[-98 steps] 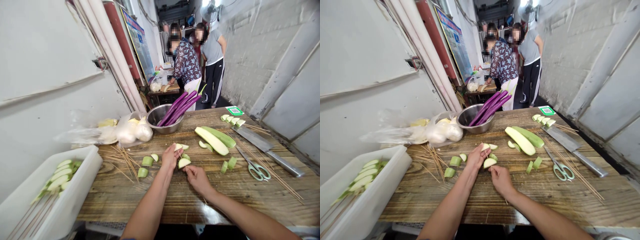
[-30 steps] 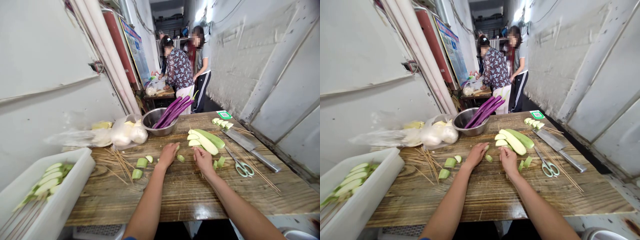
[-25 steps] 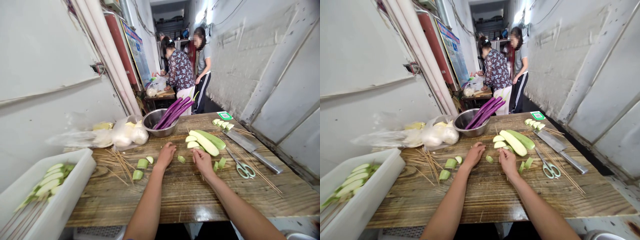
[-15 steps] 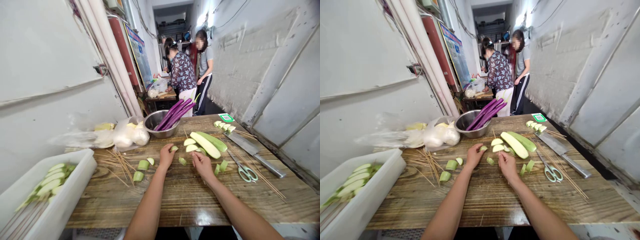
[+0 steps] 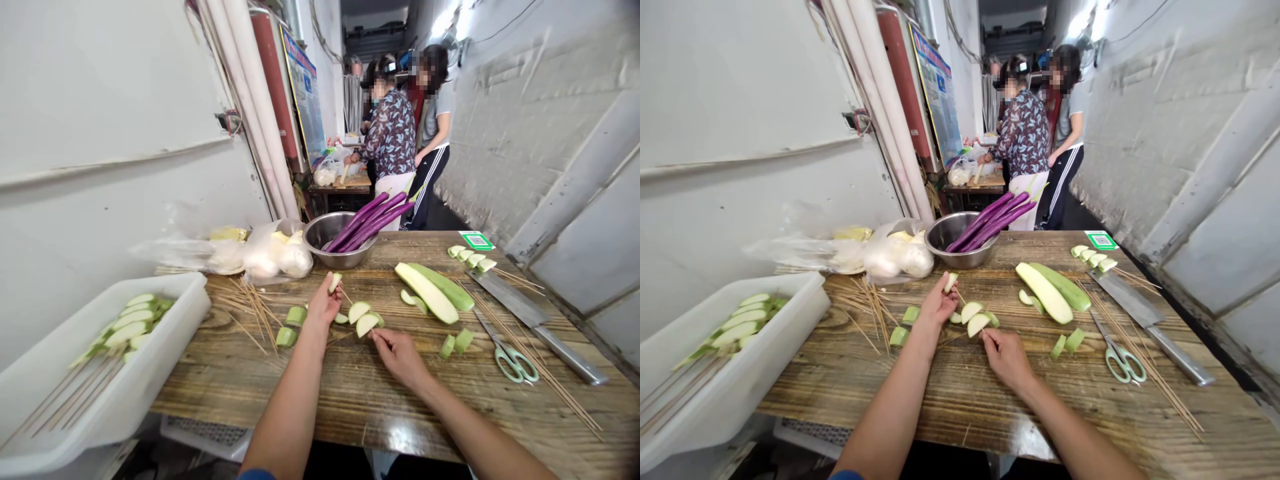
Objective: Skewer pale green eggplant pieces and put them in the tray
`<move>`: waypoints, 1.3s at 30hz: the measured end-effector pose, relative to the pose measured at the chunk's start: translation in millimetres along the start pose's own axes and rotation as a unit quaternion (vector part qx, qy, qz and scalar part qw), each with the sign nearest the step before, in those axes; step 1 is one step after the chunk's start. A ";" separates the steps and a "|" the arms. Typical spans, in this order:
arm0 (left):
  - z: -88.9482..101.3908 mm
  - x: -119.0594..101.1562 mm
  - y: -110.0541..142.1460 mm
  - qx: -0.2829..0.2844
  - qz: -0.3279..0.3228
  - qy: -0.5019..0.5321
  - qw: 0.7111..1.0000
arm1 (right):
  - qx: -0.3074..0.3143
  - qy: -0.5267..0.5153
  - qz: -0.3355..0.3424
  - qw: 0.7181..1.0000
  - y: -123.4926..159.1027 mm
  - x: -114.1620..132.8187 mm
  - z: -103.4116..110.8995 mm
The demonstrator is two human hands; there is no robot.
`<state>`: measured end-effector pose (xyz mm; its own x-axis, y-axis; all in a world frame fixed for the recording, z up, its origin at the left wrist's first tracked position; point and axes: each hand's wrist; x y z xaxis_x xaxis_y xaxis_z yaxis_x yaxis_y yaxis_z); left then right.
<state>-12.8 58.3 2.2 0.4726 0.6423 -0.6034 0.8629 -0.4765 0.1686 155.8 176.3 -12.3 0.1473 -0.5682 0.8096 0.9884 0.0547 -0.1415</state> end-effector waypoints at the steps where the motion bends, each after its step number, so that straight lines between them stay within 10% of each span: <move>1: -0.8 -0.1 0.3 -0.020 0.008 0.006 1.000 | 0.002 0.004 0.001 1.000 0.5 0.5 -1.0; 12: -4.2 0.4 2.8 -0.110 0.003 -0.103 0.989 | 0.009 0.015 0.005 1.000 0.8 -2.2 -4.9; 39: -5.6 2.3 5.6 -0.019 0.014 -0.149 0.989 | 0.002 -0.002 -0.033 0.999 -0.7 -0.3 -7.6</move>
<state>-5.9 60.5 6.1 0.4269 0.4221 -0.7998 0.8591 -0.4653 0.2130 154.8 170.1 -16.8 0.0810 -0.5681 0.8190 0.9962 0.0196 -0.0850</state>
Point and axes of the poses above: each hand's wrist, its own y-axis away from the middle knuckle, its own z-axis out of the back of the hand, x = y × z, and after that the axes turned 12 degrees about x, right-handed
